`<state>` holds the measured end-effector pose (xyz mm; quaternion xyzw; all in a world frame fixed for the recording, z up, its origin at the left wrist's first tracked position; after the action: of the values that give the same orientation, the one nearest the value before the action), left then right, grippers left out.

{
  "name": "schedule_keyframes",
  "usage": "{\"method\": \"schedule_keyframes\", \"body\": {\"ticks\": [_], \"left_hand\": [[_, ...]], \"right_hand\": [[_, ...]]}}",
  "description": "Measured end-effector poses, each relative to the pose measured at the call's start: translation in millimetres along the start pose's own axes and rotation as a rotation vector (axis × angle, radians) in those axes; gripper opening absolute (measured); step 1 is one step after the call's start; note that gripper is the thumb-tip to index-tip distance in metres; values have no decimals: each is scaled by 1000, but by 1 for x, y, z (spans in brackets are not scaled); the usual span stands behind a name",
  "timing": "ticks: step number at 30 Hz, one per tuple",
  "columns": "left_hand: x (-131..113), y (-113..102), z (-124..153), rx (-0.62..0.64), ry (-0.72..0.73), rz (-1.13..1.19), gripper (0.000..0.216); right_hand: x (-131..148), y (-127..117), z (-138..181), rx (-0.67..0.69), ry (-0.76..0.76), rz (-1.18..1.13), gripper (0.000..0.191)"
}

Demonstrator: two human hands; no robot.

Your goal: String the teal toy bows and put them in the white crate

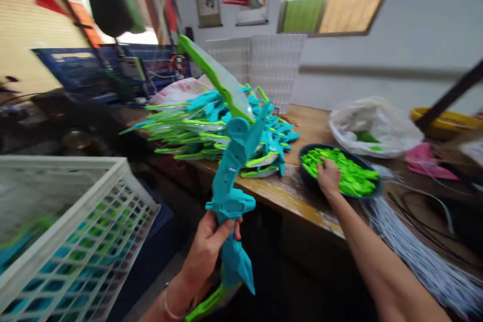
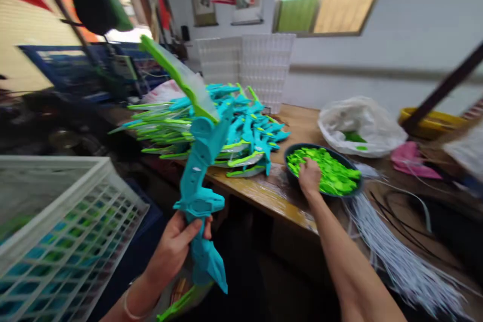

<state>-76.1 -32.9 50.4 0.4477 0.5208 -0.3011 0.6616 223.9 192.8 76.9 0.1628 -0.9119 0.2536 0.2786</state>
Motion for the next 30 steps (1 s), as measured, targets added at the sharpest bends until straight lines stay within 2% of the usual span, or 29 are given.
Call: {"method": "schedule_keyframes", "body": {"ticks": [1,3,5,7,9,11,14,17,21,26,28,30], "left_hand": [[-1,-5,2,13,-7,7,30],[-2,-9,4,16,-7,16,28],[-2,-10,3,7,14,27,27],[-4,-14,3,-1,28,32,27],[-6,-19,4,-23,28,30,30],[-10,-23,5,-60,29,29,33],[-16,-26,9,-111,35,24,35],[-17,-28,12,-159,53,-13,34],[-13,-33,15,-200,134,-63,30],[-4,-36,18,-190,162,-28,27],[-2,-37,19,-200,148,-9,28],[0,-38,20,-219,140,-13,29]], "right_hand": [[-1,11,-5,-2,43,-44,32],[-7,18,-12,-20,136,-126,38],[-7,12,-7,-31,203,-215,49],[7,3,14,16,246,-328,59],[35,-9,49,113,256,-438,63],[71,-24,91,253,255,-544,56],[124,-50,148,552,345,-815,45],[159,-69,179,704,442,-1019,39],[177,-77,189,795,461,-1088,34],[185,-82,193,896,462,-1151,13],[183,-85,196,875,448,-1130,12],[180,-88,197,816,359,-1064,10]]}}
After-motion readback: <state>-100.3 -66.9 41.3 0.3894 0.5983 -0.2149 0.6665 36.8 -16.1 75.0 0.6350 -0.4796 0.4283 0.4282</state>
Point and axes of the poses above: each hand's wrist, its own z-axis away from the middle knuckle, its own y-axis out of the palm, x = y × z, the point moved 2 cm from there along -z, towards the middle knuckle, and after that the axes turned 15 degrees about -x, right-handed, at the moved point
